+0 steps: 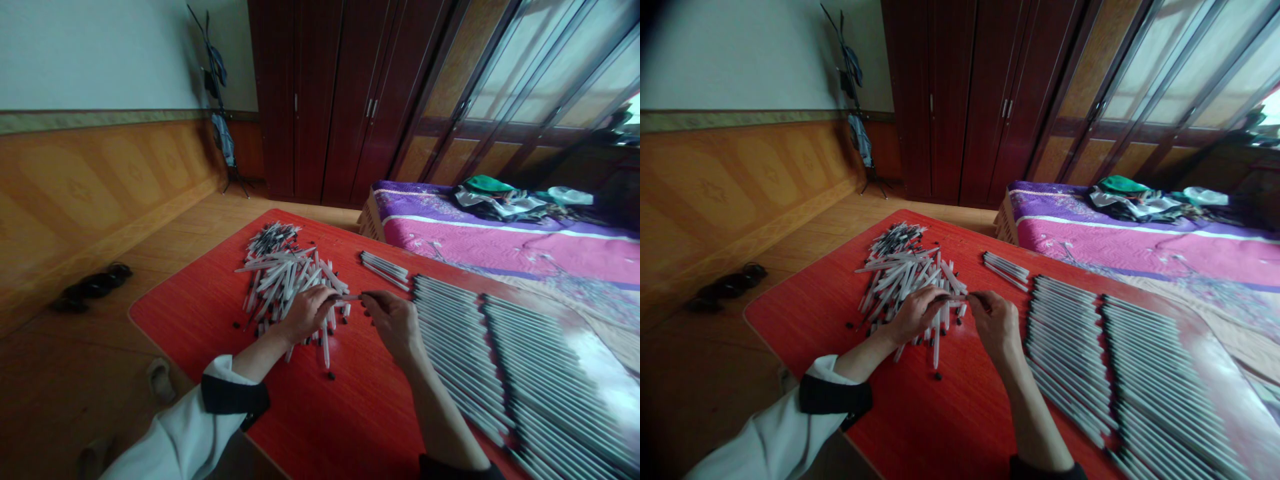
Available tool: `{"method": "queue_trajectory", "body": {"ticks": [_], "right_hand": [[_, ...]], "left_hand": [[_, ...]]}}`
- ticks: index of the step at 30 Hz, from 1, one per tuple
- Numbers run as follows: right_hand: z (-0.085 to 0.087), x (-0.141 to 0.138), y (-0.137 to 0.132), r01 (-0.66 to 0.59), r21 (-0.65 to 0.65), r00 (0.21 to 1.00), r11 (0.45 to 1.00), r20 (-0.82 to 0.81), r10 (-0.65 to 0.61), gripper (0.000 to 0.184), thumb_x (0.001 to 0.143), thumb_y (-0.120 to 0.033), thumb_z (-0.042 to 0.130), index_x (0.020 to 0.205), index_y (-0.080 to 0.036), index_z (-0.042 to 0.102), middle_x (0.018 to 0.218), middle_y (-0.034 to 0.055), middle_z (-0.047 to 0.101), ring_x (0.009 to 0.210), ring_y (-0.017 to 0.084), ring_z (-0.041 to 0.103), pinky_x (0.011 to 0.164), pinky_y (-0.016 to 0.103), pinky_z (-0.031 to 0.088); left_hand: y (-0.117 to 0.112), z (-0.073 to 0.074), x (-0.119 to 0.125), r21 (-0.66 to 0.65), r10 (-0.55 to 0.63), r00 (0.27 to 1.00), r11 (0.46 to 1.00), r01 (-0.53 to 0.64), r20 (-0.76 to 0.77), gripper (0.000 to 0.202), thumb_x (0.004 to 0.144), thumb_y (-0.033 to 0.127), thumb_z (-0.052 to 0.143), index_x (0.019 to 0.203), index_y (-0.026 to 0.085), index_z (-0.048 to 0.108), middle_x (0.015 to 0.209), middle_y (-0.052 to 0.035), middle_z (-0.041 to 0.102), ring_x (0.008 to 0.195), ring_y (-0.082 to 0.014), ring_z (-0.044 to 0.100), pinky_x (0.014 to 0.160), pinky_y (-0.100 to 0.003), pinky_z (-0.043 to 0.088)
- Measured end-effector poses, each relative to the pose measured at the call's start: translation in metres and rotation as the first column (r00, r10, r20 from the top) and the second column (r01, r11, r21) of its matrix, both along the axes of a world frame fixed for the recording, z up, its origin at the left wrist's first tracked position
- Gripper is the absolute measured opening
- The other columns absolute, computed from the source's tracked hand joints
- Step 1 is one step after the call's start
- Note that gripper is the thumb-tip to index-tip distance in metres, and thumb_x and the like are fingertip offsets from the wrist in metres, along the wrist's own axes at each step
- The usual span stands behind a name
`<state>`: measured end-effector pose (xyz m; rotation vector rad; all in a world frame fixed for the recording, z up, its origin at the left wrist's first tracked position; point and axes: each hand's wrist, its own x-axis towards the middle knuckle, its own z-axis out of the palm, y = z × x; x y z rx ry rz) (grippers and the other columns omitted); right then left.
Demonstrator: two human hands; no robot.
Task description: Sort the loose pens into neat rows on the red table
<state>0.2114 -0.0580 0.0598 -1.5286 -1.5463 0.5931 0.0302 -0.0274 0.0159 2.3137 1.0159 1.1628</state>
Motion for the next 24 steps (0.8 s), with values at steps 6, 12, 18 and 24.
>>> {"method": "queue_trajectory", "body": {"ticks": [6,12,18,24], "right_hand": [[0.0006,0.0002,-0.0008,0.017,-0.011,1.0,1.0,0.003,-0.017,0.04,0.078,-0.046,0.049,0.074,-0.012,0.068,0.055,0.0054,0.064,0.047,0.014,0.055,0.042,0.022,0.038],[0.0003,0.0001,-0.0003,-0.034,-0.04,0.997,0.999,-0.075,0.031,0.032,0.076,-0.04,0.053,0.081,-0.012,0.069,0.065,0.0066,0.067,0.055,0.016,0.06,0.047,0.024,0.043],[0.0006,-0.0009,-0.0003,-0.005,-0.004,0.993,1.0,-0.115,0.004,0.034,0.074,-0.038,0.055,0.091,-0.012,0.068,0.067,0.0057,0.067,0.056,0.016,0.061,0.047,0.024,0.045],[-0.001,0.0003,0.0006,0.008,-0.029,0.994,1.0,-0.107,-0.011,0.033,0.075,-0.041,0.055,0.08,-0.013,0.069,0.062,0.0064,0.067,0.054,0.016,0.061,0.045,0.024,0.045]], "left_hand": [[-0.0013,0.0022,0.0007,-0.023,0.003,1.0,1.0,-0.002,0.023,0.023,0.09,0.031,0.041,0.1,0.019,0.058,0.092,-0.0051,0.064,0.088,-0.0162,0.06,0.079,-0.03,0.047],[-0.0006,0.0022,-0.0001,-0.041,0.012,0.999,0.999,-0.011,0.03,0.023,0.09,0.03,0.042,0.1,0.018,0.058,0.092,-0.0053,0.064,0.087,-0.0157,0.06,0.078,-0.028,0.047],[0.0004,0.0014,0.0005,-0.04,0.009,1.0,0.999,-0.008,0.029,0.022,0.089,0.029,0.042,0.1,0.017,0.058,0.092,-0.0054,0.064,0.087,-0.0156,0.06,0.078,-0.028,0.047],[0.0002,0.0017,0.0006,-0.037,-0.007,1.0,0.999,0.008,0.019,0.022,0.09,0.029,0.041,0.101,0.019,0.057,0.093,-0.0051,0.064,0.088,-0.0156,0.059,0.079,-0.029,0.047]]}}
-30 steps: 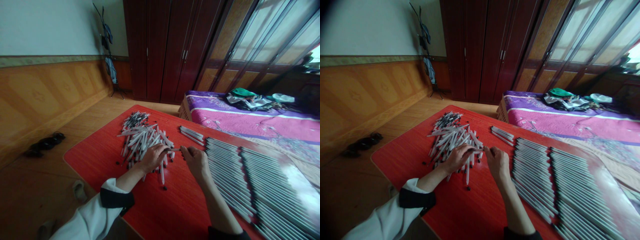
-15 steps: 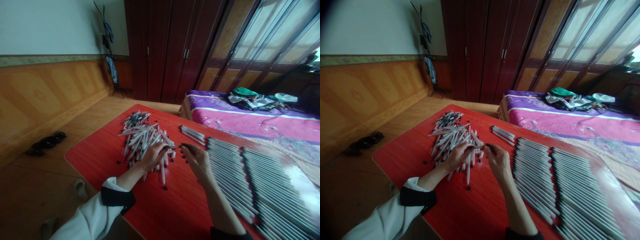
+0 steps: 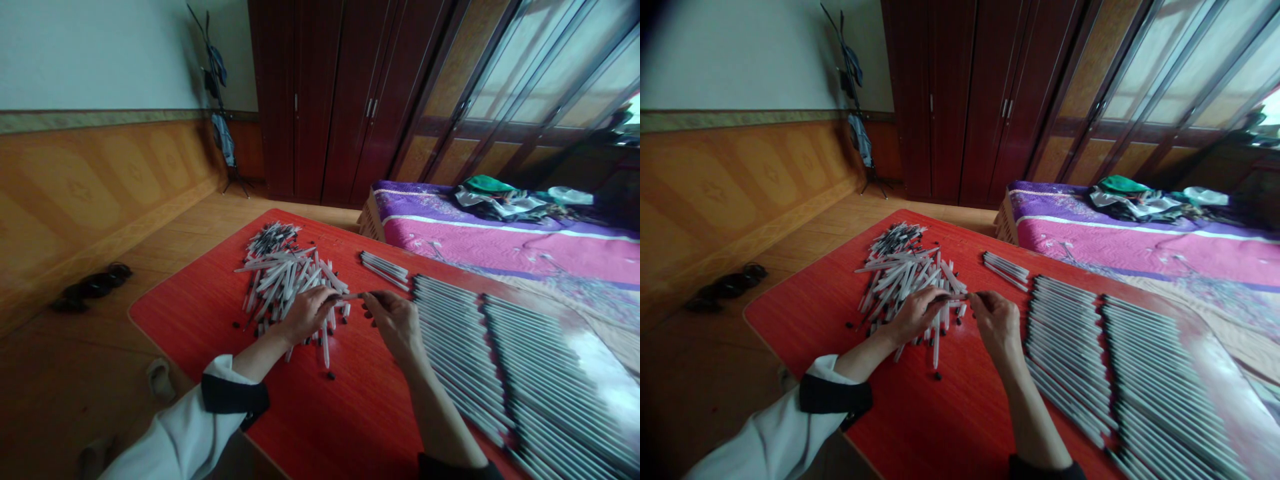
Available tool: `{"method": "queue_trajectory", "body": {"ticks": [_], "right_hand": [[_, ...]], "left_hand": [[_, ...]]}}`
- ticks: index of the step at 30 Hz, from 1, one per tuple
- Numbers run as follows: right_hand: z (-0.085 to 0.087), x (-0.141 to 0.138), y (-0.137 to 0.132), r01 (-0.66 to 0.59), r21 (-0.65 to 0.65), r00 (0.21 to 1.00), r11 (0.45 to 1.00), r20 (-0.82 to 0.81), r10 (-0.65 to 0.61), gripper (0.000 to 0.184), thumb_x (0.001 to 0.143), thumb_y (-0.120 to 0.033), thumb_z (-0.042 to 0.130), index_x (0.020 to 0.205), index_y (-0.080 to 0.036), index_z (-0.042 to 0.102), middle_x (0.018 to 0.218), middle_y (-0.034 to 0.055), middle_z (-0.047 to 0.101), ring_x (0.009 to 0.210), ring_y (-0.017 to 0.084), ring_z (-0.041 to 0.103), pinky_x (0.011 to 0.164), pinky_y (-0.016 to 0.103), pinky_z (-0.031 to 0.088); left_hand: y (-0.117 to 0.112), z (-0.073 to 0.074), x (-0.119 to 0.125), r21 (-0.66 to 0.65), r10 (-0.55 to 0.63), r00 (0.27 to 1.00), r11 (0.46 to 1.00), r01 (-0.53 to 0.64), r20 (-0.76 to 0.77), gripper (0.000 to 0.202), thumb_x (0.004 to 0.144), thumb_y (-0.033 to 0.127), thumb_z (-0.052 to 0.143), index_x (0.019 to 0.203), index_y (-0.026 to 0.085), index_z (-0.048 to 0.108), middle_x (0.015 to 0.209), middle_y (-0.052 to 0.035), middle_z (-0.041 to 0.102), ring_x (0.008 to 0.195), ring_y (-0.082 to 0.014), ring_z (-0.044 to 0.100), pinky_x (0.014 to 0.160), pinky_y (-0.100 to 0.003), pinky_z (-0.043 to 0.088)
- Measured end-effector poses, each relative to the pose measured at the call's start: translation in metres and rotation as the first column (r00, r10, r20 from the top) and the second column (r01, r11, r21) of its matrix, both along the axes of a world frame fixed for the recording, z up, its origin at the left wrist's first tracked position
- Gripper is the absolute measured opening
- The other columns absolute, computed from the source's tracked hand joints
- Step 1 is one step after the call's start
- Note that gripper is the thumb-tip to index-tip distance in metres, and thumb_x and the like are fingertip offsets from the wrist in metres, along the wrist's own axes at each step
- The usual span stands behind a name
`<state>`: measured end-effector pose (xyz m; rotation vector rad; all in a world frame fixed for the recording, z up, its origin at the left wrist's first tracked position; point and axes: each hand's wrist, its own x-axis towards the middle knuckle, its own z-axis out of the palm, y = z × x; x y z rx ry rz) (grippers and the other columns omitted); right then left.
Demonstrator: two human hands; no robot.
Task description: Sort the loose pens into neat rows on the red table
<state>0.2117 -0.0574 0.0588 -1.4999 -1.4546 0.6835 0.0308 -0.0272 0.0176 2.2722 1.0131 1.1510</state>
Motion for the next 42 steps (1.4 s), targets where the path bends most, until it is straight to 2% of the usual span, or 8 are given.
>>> {"method": "queue_trajectory", "body": {"ticks": [4,11,19,29,33,36,39,42], "right_hand": [[-0.002,-0.001,0.001,0.001,0.014,1.0,1.0,-0.016,-0.001,0.032,0.075,-0.039,0.054,0.087,-0.014,0.069,0.066,0.0063,0.068,0.056,0.016,0.062,0.047,0.025,0.046],[-0.001,-0.004,-0.001,0.048,0.019,0.998,0.999,0.05,-0.049,0.036,0.076,-0.046,0.052,0.074,-0.013,0.067,0.058,0.0068,0.065,0.051,0.016,0.059,0.043,0.023,0.042],[-0.005,-0.003,0.002,-0.018,0.006,0.997,1.0,-0.08,0.018,0.029,0.073,-0.038,0.055,0.083,-0.013,0.069,0.064,0.006,0.067,0.053,0.016,0.061,0.045,0.024,0.045],[-0.001,-0.012,-0.006,0.077,0.005,0.997,0.997,0.013,-0.077,0.032,0.074,-0.041,0.054,0.074,-0.012,0.068,0.055,0.0051,0.064,0.051,0.017,0.059,0.044,0.025,0.043],[-0.005,-0.014,-0.005,0.05,0.004,0.997,0.999,-0.063,-0.049,0.034,0.076,-0.043,0.053,0.076,-0.012,0.068,0.057,0.0053,0.064,0.051,0.017,0.059,0.044,0.024,0.043],[-0.021,-0.011,0.003,0.04,0.037,0.995,0.999,-0.09,-0.036,0.037,0.08,-0.041,0.047,0.087,-0.011,0.067,0.068,0.0069,0.066,0.055,0.016,0.059,0.049,0.026,0.047],[-0.045,-0.006,0.012,0.021,0.103,0.987,0.994,0.158,-0.038,0.032,0.081,-0.028,0.045,0.097,-0.013,0.067,0.092,0.0104,0.067,0.074,0.019,0.062,0.065,0.032,0.051],[-0.064,-0.002,0.018,-0.137,0.171,0.894,0.976,0.445,0.048,0.034,0.079,-0.013,0.041,0.099,-0.016,0.067,0.107,0.0105,0.063,0.095,0.022,0.056,0.082,0.036,0.047]], "left_hand": [[0.0,0.0,0.0,-0.005,0.005,1.0,1.0,-0.005,0.0,0.023,0.09,0.03,0.041,0.101,0.019,0.057,0.092,-0.0053,0.064,0.087,-0.0157,0.06,0.078,-0.029,0.047],[-0.001,-0.003,-0.001,0.048,-0.014,0.999,0.999,0.016,-0.045,0.023,0.09,0.029,0.041,0.103,0.019,0.057,0.096,-0.0063,0.064,0.09,-0.0162,0.06,0.081,-0.03,0.047],[0.0,-0.004,0.0,0.02,0.024,0.999,1.0,-0.023,-0.033,0.024,0.09,0.029,0.041,0.102,0.019,0.058,0.094,-0.0052,0.065,0.088,-0.0158,0.061,0.079,-0.029,0.048],[0.001,-0.005,-0.002,0.21,0.033,0.987,0.978,0.0,-0.154,0.024,0.09,0.023,0.039,0.106,0.016,0.056,0.096,-0.0071,0.066,0.091,-0.0167,0.061,0.082,-0.032,0.049],[0.001,-0.004,-0.003,0.226,0.033,0.983,0.974,0.009,-0.179,0.027,0.09,0.023,0.038,0.112,0.018,0.054,0.099,-0.0069,0.066,0.094,-0.017,0.061,0.084,-0.033,0.048],[0.001,-0.003,-0.003,0.135,0.115,0.992,0.985,-0.107,-0.051,0.022,0.089,0.026,0.042,0.106,0.02,0.056,0.096,-0.0063,0.067,0.09,-0.0177,0.063,0.081,-0.032,0.049],[0.003,-0.001,-0.004,-0.069,0.229,0.952,0.973,-0.219,0.202,0.018,0.086,0.029,0.048,0.099,0.018,0.054,0.091,-0.0077,0.067,0.087,-0.0185,0.064,0.077,-0.03,0.049],[0.008,0.0,-0.004,-0.276,0.209,0.857,0.958,-0.081,0.472,0.019,0.084,0.031,0.052,0.096,0.016,0.052,0.089,-0.0074,0.067,0.085,-0.0177,0.063,0.075,-0.029,0.049]]}}
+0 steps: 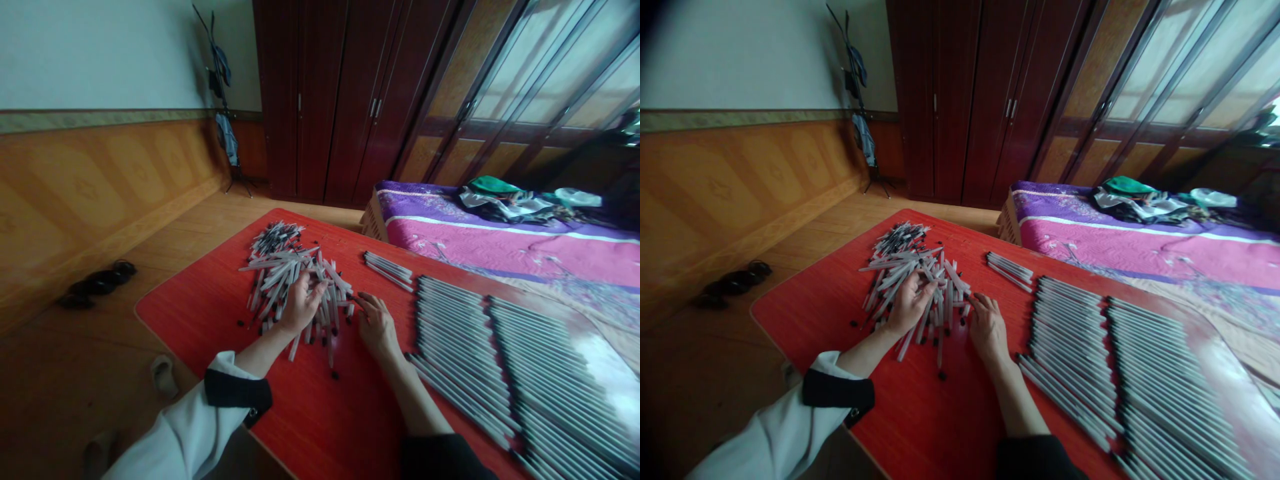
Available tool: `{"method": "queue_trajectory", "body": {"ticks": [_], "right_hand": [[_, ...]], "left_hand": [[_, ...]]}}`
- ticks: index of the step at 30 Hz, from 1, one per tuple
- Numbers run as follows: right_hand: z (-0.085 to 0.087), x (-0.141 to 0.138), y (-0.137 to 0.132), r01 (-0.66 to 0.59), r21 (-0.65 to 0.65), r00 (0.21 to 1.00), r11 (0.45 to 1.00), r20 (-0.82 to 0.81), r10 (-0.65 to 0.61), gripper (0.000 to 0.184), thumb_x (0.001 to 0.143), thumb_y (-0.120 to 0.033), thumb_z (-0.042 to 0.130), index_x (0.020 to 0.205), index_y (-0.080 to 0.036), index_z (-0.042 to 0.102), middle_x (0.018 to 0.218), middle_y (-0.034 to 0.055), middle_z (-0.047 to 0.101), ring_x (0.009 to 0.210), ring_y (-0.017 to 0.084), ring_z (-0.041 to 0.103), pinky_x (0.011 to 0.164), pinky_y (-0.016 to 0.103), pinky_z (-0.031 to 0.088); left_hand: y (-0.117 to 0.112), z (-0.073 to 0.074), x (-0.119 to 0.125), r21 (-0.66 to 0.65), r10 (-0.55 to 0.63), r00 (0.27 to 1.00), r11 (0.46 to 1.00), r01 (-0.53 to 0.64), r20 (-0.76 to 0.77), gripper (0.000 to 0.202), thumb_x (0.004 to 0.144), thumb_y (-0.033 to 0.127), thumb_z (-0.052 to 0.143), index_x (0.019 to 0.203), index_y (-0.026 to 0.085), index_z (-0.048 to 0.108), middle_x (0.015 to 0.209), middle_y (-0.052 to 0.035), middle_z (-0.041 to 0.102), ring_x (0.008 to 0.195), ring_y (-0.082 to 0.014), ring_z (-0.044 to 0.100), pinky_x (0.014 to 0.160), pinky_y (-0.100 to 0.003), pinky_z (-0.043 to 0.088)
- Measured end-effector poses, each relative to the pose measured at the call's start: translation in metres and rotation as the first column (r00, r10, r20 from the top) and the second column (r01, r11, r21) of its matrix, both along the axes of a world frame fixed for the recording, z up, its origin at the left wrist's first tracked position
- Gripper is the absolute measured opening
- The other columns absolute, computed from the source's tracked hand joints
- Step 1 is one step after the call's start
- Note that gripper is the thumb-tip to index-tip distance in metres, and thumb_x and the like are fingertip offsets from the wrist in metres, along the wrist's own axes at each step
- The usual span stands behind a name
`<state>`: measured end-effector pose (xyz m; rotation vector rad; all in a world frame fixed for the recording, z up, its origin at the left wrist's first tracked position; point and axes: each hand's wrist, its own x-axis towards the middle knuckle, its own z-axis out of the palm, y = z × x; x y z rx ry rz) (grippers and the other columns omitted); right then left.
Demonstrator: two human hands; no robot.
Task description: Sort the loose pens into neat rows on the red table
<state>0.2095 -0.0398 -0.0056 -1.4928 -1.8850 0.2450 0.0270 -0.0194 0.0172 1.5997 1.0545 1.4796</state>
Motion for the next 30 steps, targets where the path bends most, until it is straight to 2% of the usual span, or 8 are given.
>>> {"method": "queue_trajectory", "body": {"ticks": [2,5,10,14,17,20,24,30], "right_hand": [[-0.006,0.001,0.0,-0.097,0.013,0.989,0.995,0.115,0.095,0.037,0.079,-0.008,0.039,0.1,-0.019,0.067,0.11,0.0084,0.062,0.098,0.022,0.052,0.083,0.035,0.046],[-0.006,0.002,-0.001,-0.179,-0.002,0.966,0.984,0.189,0.176,0.035,0.082,-0.009,0.04,0.1,-0.021,0.067,0.107,0.0071,0.063,0.093,0.021,0.05,0.078,0.032,0.047],[-0.002,0.004,-0.002,-0.18,-0.036,0.95,0.983,0.251,0.184,0.025,0.083,-0.012,0.045,0.086,-0.02,0.069,0.084,0.0081,0.061,0.084,0.02,0.05,0.073,0.03,0.045],[-0.003,0.005,-0.002,-0.175,-0.036,0.952,0.984,0.249,0.179,0.019,0.083,-0.016,0.049,0.081,-0.019,0.067,0.082,0.0082,0.06,0.083,0.021,0.051,0.073,0.03,0.045],[-0.007,0.006,0.0,-0.167,-0.014,0.976,0.986,0.141,0.167,0.015,0.082,-0.02,0.051,0.079,-0.018,0.066,0.082,0.0084,0.063,0.083,0.021,0.054,0.075,0.032,0.045],[-0.01,0.005,0.001,-0.068,-0.081,0.993,0.994,-0.104,0.059,0.017,0.079,-0.026,0.053,0.079,-0.016,0.066,0.078,0.0078,0.067,0.074,0.02,0.06,0.07,0.032,0.047],[-0.009,0.0,-0.001,-0.039,-0.241,0.919,0.97,-0.389,-0.059,0.025,0.075,-0.036,0.055,0.08,-0.015,0.067,0.072,0.0063,0.07,0.067,0.02,0.065,0.062,0.029,0.049],[-0.008,-0.007,-0.003,-0.077,-0.231,0.857,0.97,-0.513,-0.054,0.026,0.073,-0.037,0.058,0.081,-0.014,0.068,0.072,0.0067,0.071,0.067,0.021,0.066,0.062,0.029,0.05]], "left_hand": [[0.004,-0.002,0.001,-0.089,-0.045,0.983,0.994,0.062,0.178,0.021,0.08,0.031,0.057,0.093,0.015,0.053,0.083,-0.0052,0.066,0.078,-0.016,0.063,0.07,-0.027,0.048],[0.01,-0.007,0.002,-0.177,-0.024,0.938,0.98,0.09,0.346,0.021,0.072,0.029,0.065,0.084,0.014,0.057,0.076,-0.0006,0.063,0.07,-0.0117,0.059,0.066,-0.023,0.045],[0.014,-0.01,0.003,-0.271,-0.007,0.84,0.945,0.182,0.542,0.021,0.065,0.026,0.071,0.08,0.015,0.06,0.074,0.0019,0.061,0.063,-0.0072,0.055,0.06,-0.019,0.042],[0.014,-0.01,0.002,-0.301,0.0,0.792,0.925,0.232,0.61,0.022,0.065,0.025,0.071,0.08,0.016,0.057,0.075,0.0015,0.06,0.062,-0.0081,0.055,0.052,-0.018,0.043],[0.016,-0.011,0.0,-0.311,0.012,0.778,0.92,0.237,0.628,0.023,0.065,0.025,0.071,0.081,0.016,0.056,0.076,0.001,0.06,0.064,-0.009,0.056,0.052,-0.019,0.045],[0.017,-0.014,-0.001,-0.318,0.034,0.774,0.922,0.219,0.632,0.025,0.065,0.025,0.071,0.082,0.016,0.055,0.077,0.0009,0.059,0.065,-0.0094,0.057,0.052,-0.019,0.046],[0.014,-0.012,0.002,-0.31,0.01,0.789,0.922,0.231,0.615,0.024,0.067,0.024,0.069,0.086,0.016,0.056,0.081,0.0004,0.06,0.067,-0.0094,0.057,0.054,-0.019,0.047],[0.009,-0.008,0.007,-0.317,-0.007,0.797,0.916,0.248,0.604,0.028,0.065,0.023,0.07,0.089,0.016,0.056,0.08,0.0009,0.062,0.068,-0.01,0.059,0.057,-0.019,0.046]]}}
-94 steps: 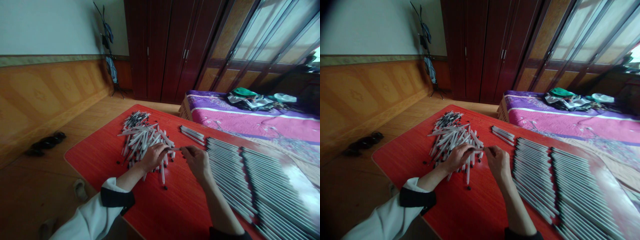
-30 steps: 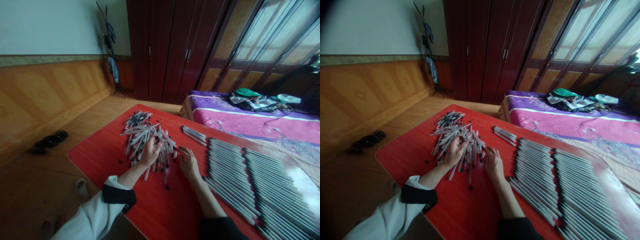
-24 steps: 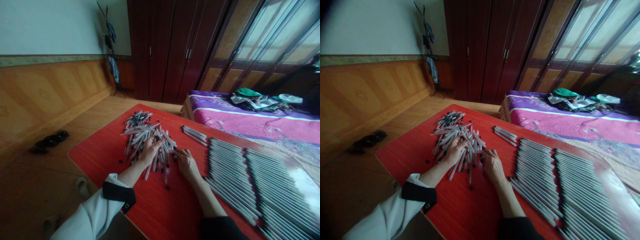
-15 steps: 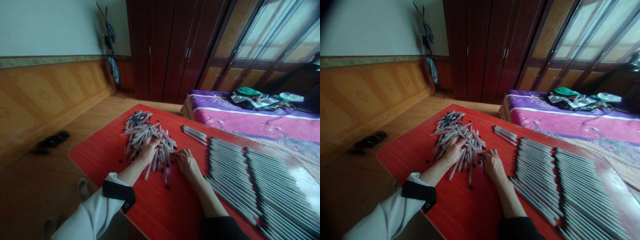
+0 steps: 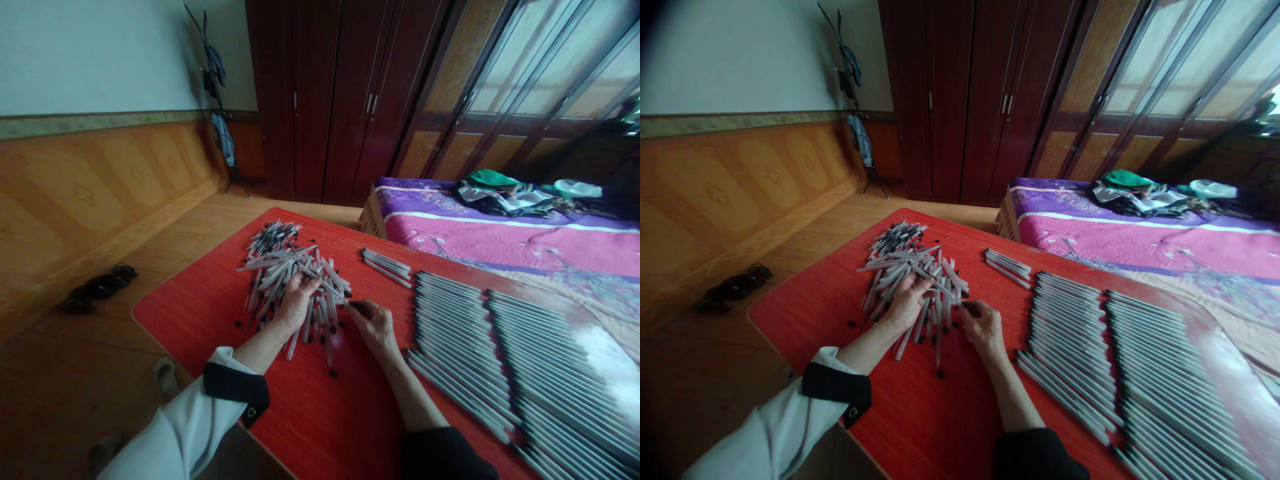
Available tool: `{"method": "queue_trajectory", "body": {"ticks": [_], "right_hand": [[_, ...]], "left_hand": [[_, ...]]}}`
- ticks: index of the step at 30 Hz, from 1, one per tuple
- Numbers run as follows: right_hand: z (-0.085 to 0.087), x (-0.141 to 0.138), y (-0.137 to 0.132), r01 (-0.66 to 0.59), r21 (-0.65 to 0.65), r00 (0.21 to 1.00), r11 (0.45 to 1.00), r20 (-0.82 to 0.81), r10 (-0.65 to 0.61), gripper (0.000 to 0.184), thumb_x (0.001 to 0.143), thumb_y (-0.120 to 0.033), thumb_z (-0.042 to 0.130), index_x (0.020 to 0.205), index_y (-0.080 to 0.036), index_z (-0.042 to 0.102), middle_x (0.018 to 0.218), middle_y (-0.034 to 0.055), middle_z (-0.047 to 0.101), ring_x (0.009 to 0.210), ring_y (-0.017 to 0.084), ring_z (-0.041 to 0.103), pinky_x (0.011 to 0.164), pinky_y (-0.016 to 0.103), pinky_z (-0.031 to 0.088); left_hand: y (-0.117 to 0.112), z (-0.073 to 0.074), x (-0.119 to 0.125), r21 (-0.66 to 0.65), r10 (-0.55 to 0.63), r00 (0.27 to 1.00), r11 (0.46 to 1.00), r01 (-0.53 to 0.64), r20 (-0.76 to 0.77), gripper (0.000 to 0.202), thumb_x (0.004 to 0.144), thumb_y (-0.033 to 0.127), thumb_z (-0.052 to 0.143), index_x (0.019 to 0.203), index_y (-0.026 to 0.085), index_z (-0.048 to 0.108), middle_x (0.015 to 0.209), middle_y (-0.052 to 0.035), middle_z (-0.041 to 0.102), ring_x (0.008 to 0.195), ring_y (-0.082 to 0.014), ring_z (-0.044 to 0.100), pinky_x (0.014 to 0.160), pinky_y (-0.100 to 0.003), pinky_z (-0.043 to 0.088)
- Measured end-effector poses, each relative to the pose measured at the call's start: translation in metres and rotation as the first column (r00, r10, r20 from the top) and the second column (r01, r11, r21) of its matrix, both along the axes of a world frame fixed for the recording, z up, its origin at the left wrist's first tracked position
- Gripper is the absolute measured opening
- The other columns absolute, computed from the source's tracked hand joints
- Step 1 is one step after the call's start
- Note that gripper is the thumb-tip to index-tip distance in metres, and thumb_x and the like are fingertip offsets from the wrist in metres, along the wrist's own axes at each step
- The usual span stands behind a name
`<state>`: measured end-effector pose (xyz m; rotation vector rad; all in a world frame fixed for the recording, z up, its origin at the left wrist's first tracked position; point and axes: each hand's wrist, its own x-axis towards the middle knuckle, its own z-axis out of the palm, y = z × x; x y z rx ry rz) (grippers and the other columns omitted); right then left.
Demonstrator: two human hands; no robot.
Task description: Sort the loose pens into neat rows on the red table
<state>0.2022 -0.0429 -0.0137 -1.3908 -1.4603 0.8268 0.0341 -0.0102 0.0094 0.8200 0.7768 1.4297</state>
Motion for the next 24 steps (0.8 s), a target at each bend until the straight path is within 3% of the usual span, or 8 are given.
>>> {"method": "queue_trajectory", "body": {"ticks": [9,13,18,24], "right_hand": [[0.005,-0.007,-0.003,0.016,0.021,1.0,1.0,-0.024,-0.016,0.026,0.073,-0.036,0.058,0.082,-0.014,0.068,0.074,0.0079,0.071,0.067,0.02,0.065,0.06,0.028,0.05],[0.006,-0.009,-0.003,-0.019,0.002,0.993,1.0,-0.117,0.019,0.029,0.073,-0.037,0.06,0.085,-0.012,0.067,0.074,0.0086,0.071,0.066,0.02,0.065,0.06,0.028,0.05],[0.004,-0.01,-0.003,-0.069,0.033,0.967,0.997,-0.243,0.075,0.032,0.072,-0.038,0.061,0.091,-0.013,0.068,0.077,0.0086,0.071,0.065,0.018,0.064,0.057,0.028,0.05],[0.004,-0.013,-0.006,-0.027,0.072,0.979,0.997,-0.2,0.041,0.027,0.073,-0.036,0.06,0.085,-0.015,0.07,0.07,0.0053,0.069,0.06,0.016,0.06,0.053,0.025,0.047]], "left_hand": [[0.002,-0.008,0.0,0.062,-0.012,0.999,0.998,0.014,-0.039,0.025,0.069,0.022,0.067,0.091,0.017,0.056,0.08,0.0013,0.062,0.07,-0.0099,0.058,0.06,-0.02,0.045],[0.001,-0.006,0.0,0.09,-0.022,0.999,0.996,0.025,-0.039,0.024,0.069,0.023,0.068,0.09,0.016,0.058,0.079,0.0011,0.062,0.067,-0.0094,0.057,0.061,-0.02,0.044],[-0.002,-0.003,0.002,0.078,-0.041,0.999,0.996,0.042,-0.014,0.024,0.068,0.022,0.069,0.089,0.015,0.059,0.078,0.0003,0.063,0.069,-0.01,0.059,0.064,-0.021,0.045],[-0.007,0.003,0.003,0.008,-0.043,0.999,0.999,0.043,0.029,0.02,0.066,0.022,0.071,0.08,0.014,0.058,0.072,0.0013,0.063,0.064,-0.0111,0.061,0.062,-0.024,0.048]]}}
